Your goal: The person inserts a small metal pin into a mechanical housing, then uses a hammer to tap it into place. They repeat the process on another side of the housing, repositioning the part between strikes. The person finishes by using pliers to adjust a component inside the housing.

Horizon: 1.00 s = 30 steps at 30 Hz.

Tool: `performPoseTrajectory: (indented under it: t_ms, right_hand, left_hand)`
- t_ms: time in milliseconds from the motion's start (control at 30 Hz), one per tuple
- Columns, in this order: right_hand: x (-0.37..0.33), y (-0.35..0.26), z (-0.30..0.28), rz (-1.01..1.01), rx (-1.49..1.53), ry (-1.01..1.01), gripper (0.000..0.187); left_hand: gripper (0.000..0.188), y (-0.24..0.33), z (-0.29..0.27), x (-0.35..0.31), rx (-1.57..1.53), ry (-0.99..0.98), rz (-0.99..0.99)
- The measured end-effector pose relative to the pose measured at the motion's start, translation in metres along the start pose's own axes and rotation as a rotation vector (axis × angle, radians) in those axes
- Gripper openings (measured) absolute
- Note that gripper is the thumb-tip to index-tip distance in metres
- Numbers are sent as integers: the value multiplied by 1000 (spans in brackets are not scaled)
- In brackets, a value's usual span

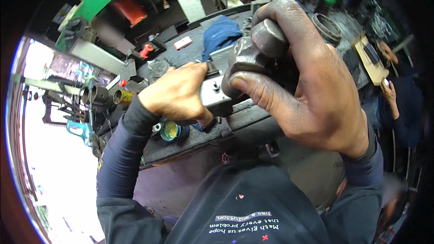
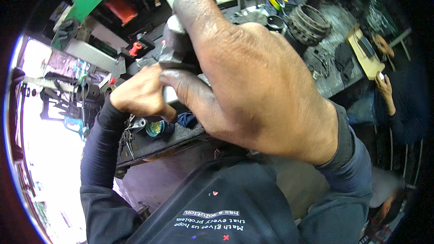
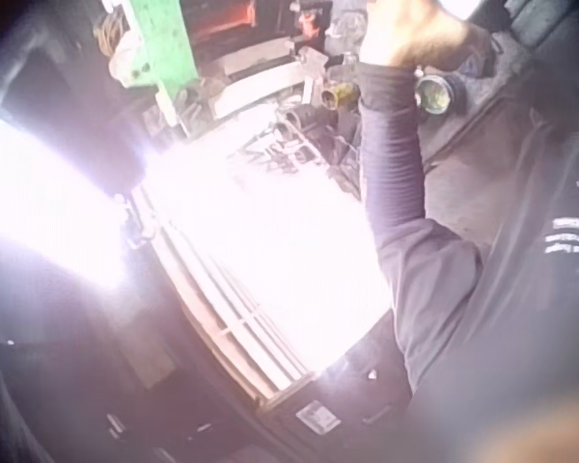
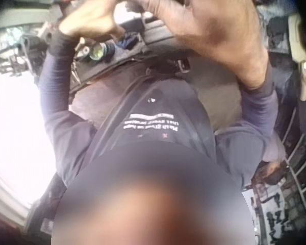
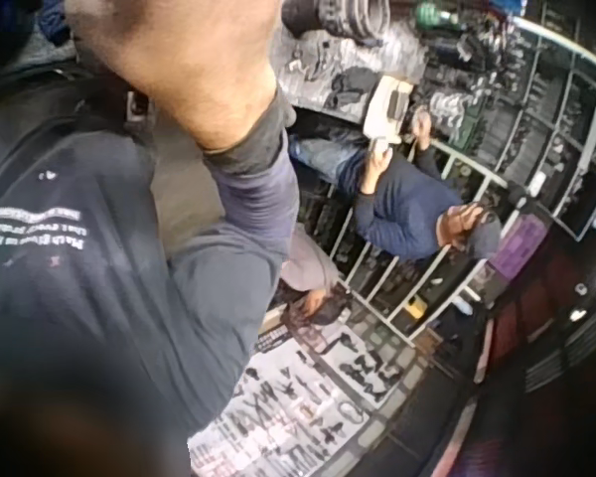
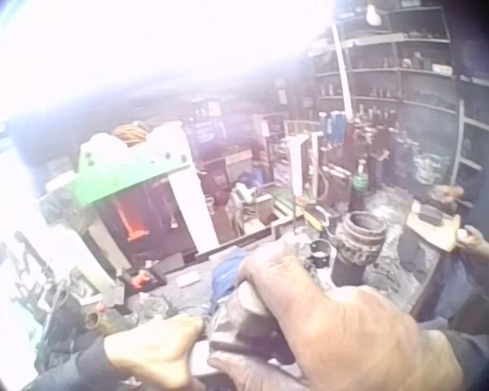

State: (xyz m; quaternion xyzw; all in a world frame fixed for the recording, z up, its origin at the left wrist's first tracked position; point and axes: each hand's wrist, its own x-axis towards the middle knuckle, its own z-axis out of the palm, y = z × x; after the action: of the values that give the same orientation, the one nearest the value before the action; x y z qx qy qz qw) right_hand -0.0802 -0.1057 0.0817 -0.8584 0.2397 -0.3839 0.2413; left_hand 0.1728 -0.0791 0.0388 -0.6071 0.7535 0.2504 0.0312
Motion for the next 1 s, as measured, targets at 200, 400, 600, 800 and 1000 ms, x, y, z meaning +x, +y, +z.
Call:
performPoseTrajectory:
  t_ms: [200,400,600,800,1000]
  right_hand:
    - [28,-5,21,-119,-190,-129,59]
    - [39,-10,29,-122,-125,-248,60]
    - [52,-20,28,-147,-49,-197,56]
    - [56,-25,31,-118,-313,-399,55]
    - [60,-29,37,-236,-280,-332,59]
  left_hand:
    - [73,-8,13,-7,-118,39,17]
    - [85,-10,17,-6,-177,8,-61]
    - [81,-4,10,-8,-210,-72,-73]
    - [76,-8,11,-7,-180,-31,-33]
    - [46,-13,16,-6,-275,22,87]
